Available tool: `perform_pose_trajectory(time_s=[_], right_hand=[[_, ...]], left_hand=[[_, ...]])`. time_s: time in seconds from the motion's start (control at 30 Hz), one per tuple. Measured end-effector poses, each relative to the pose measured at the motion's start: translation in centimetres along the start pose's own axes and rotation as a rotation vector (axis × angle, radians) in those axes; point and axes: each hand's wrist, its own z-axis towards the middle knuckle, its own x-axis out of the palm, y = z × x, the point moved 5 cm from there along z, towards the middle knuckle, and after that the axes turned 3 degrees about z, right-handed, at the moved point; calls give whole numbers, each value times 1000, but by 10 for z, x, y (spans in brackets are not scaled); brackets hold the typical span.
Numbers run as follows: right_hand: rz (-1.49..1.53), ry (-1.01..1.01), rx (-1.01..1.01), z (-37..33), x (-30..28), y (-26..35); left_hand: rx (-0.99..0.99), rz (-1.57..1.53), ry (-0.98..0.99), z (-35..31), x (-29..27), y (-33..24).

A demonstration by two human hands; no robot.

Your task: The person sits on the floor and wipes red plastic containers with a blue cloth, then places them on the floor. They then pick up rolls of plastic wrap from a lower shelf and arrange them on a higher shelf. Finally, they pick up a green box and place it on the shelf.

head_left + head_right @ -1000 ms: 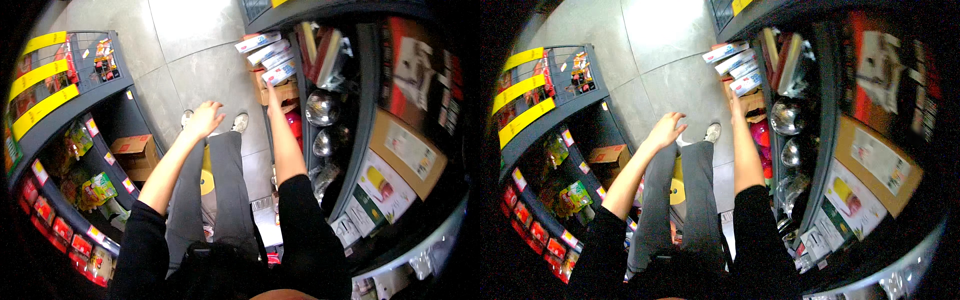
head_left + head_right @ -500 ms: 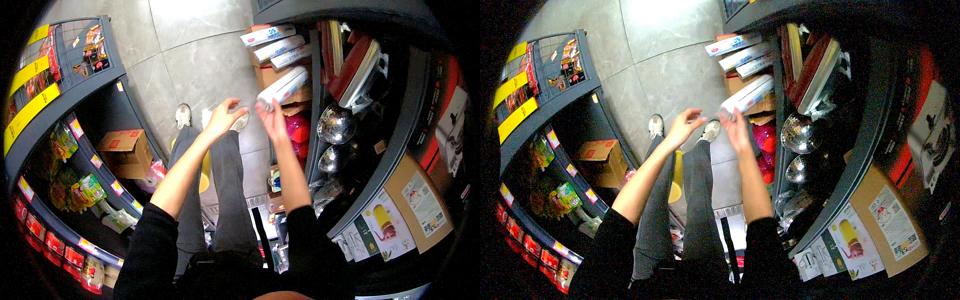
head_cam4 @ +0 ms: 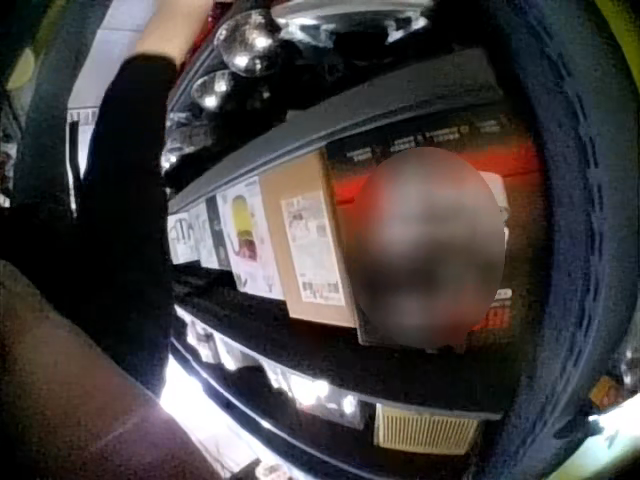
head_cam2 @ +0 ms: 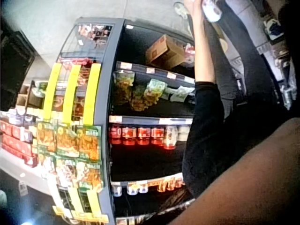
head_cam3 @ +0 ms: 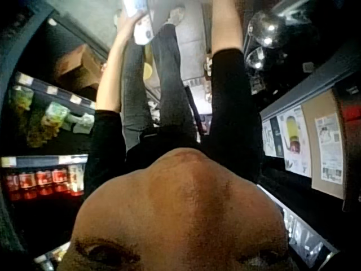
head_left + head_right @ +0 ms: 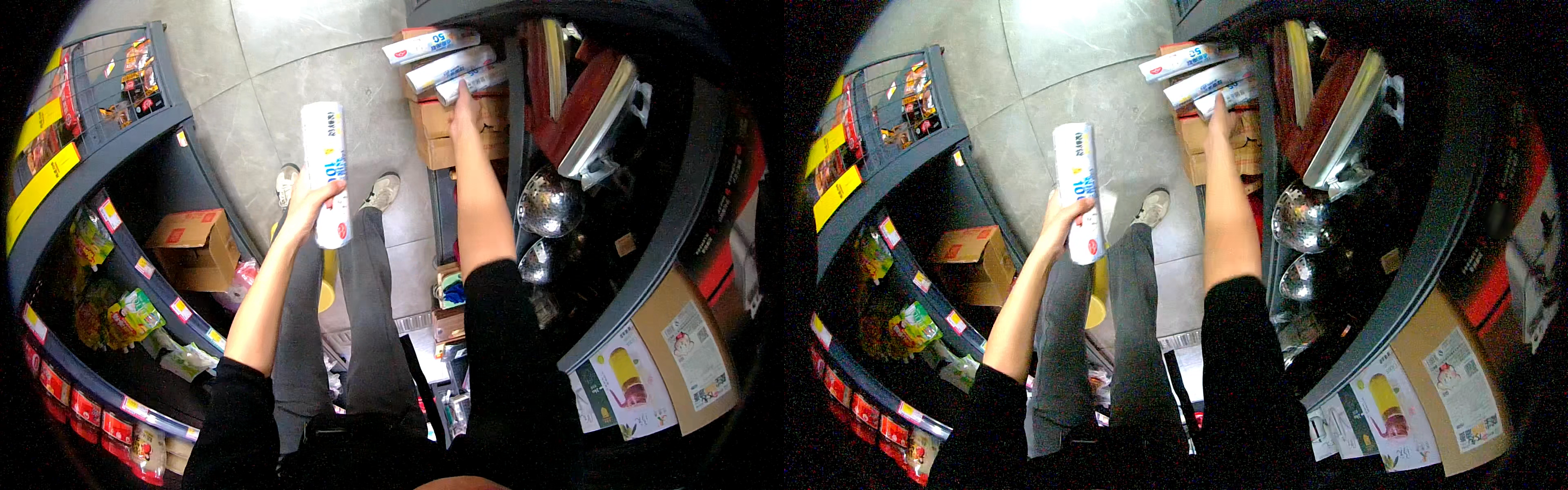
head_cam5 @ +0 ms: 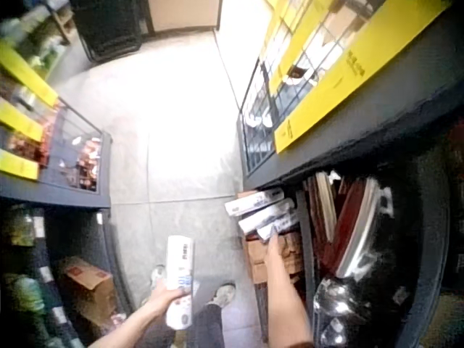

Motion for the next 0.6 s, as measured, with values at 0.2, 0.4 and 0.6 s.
perform_pose_trajectory(time_s=[0.2,0.4,0.6], right_hand=[[-201,-18,49,21,24,4],[342,344,224,-76,-32,1],[177,784,512,-329,-97,20]], left_hand=[[-25,-2,-148,-29,-24,28],[-2,-3,-107,-51,-18,18],[63,19,-108,-141,-38,-36]])
